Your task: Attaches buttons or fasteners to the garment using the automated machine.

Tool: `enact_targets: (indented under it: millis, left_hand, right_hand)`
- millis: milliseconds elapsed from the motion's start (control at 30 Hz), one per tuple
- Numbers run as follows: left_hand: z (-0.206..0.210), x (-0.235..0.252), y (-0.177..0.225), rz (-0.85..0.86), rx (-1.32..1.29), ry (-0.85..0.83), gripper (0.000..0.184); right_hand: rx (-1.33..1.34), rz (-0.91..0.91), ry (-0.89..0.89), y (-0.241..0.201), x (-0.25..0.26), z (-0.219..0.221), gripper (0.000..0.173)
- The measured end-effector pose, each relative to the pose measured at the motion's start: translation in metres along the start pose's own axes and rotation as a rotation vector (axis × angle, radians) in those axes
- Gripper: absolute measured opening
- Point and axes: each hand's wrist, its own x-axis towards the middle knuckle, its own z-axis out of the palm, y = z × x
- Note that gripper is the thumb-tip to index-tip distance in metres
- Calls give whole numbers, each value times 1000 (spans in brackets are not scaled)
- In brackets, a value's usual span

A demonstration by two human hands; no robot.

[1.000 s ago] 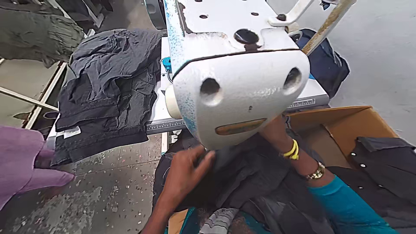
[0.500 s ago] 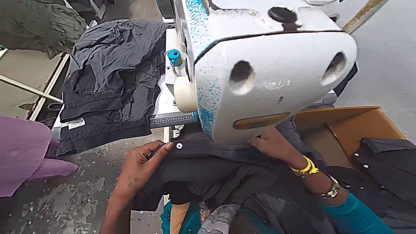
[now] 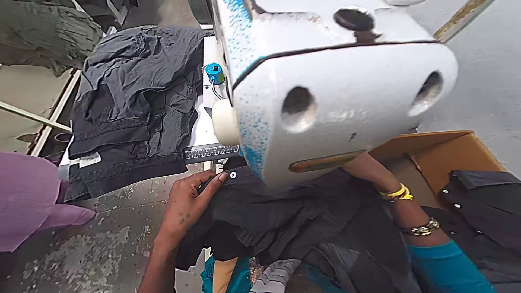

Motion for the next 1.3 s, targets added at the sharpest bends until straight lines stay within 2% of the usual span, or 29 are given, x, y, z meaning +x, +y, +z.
enact_targets:
  millis: [33,67,100,167,233,267,400,533,633,733,833,900,933,1000,1067,1100,1200,1300]
  left_hand:
    - [3,-1,0,30,89,29,53]
    - [7,-2,1,75,186,66,56]
    - [11,-2,4,126,277,98,55]
    - [21,0,13,219,350,108,42]
    - [35,0,28,238,273,65,42]
    - [43,0,37,192,191,29,46]
    - [59,4,61,-109,-162,-106,49]
    - [67,5,65,-208,-250,-62,45]
    - [71,4,63,-219,-308,-15,46]
    - [77,7,61,-215,-378,41,47]
    - [79,10,58,-193,-390,50,39]
    - [77,10,58,-127,-301,65,29]
    - [74,7,59,-47,-231,93,27]
    - [61,-5,66,176,-186,67,34]
    - [51,-16,71,263,-230,-25,39]
    - [50,-19,72,261,-237,-38,37]
    - [44,-21,72,277,-286,-42,30]
    - [19,-26,68,206,-418,-30,25]
  right_hand:
    - [14,47,-73,12,-4,-14,30]
    - [-25,94,-61,23,-9,-29,28]
    - [-112,153,20,32,-13,-45,25]
    - [-333,237,286,44,-15,-66,21]
    - [-573,158,473,43,-5,-62,24]
    - [-627,90,487,33,3,-52,25]
    - [-665,-240,463,3,43,6,21]
    - [-736,-224,401,-6,62,24,16]
    - [-610,-281,481,-2,57,21,8]
    - [-403,-193,558,-4,45,16,13]
    - [-156,0,494,-22,36,6,16]
    - [-146,-40,461,-39,31,8,12]
    - [-227,-170,488,-48,28,16,11]
    - [-439,-532,543,-64,24,37,16]
    - [-548,-824,471,-79,19,60,22]
    - [-575,-905,435,-84,19,69,23]
    - [-532,-864,361,-91,23,72,20]
    - [-28,-604,-9,-90,7,67,28]
